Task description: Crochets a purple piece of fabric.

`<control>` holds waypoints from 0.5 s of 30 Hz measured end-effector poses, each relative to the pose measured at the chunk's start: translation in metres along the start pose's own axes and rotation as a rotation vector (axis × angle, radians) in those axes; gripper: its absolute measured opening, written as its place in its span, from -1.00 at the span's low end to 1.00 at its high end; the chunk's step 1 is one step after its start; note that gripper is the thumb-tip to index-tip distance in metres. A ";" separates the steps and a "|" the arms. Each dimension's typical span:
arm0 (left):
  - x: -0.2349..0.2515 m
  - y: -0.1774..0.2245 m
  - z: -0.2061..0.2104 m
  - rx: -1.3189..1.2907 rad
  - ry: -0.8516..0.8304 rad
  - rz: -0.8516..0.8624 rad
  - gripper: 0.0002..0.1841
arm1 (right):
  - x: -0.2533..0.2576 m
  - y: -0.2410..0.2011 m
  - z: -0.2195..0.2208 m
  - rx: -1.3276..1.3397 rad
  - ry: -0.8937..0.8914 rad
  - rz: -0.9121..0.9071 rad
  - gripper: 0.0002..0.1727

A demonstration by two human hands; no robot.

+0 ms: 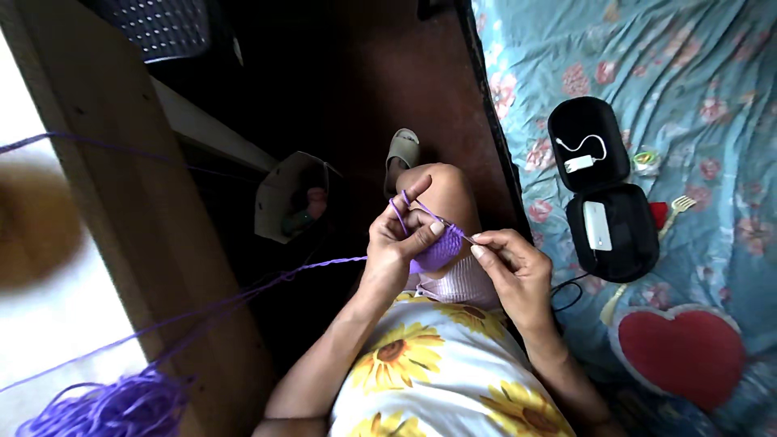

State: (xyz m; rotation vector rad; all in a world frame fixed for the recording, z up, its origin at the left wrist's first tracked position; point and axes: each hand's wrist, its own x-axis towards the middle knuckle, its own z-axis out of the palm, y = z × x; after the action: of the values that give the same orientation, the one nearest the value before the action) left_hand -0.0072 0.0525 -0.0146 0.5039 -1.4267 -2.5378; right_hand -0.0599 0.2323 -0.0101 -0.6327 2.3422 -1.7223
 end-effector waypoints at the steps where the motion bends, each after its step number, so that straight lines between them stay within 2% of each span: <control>1: 0.000 0.001 -0.001 -0.015 -0.025 -0.022 -0.26 | 0.002 -0.001 -0.001 0.063 -0.019 0.036 -0.85; 4: 0.001 0.002 -0.003 -0.003 -0.078 -0.026 -0.01 | 0.004 -0.004 -0.001 0.088 -0.026 0.059 -0.84; 6: 0.002 0.003 -0.002 0.011 -0.071 -0.031 0.07 | 0.004 -0.006 0.000 0.044 -0.016 0.052 -0.84; 15: 0.001 0.004 -0.005 0.010 -0.080 -0.095 -0.01 | 0.005 -0.011 0.007 -0.385 0.105 -0.171 -0.88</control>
State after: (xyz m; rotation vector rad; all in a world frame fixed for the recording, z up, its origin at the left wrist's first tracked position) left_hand -0.0065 0.0460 -0.0139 0.4883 -1.4763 -2.6547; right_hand -0.0587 0.2215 -0.0012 -0.8407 2.7979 -1.3996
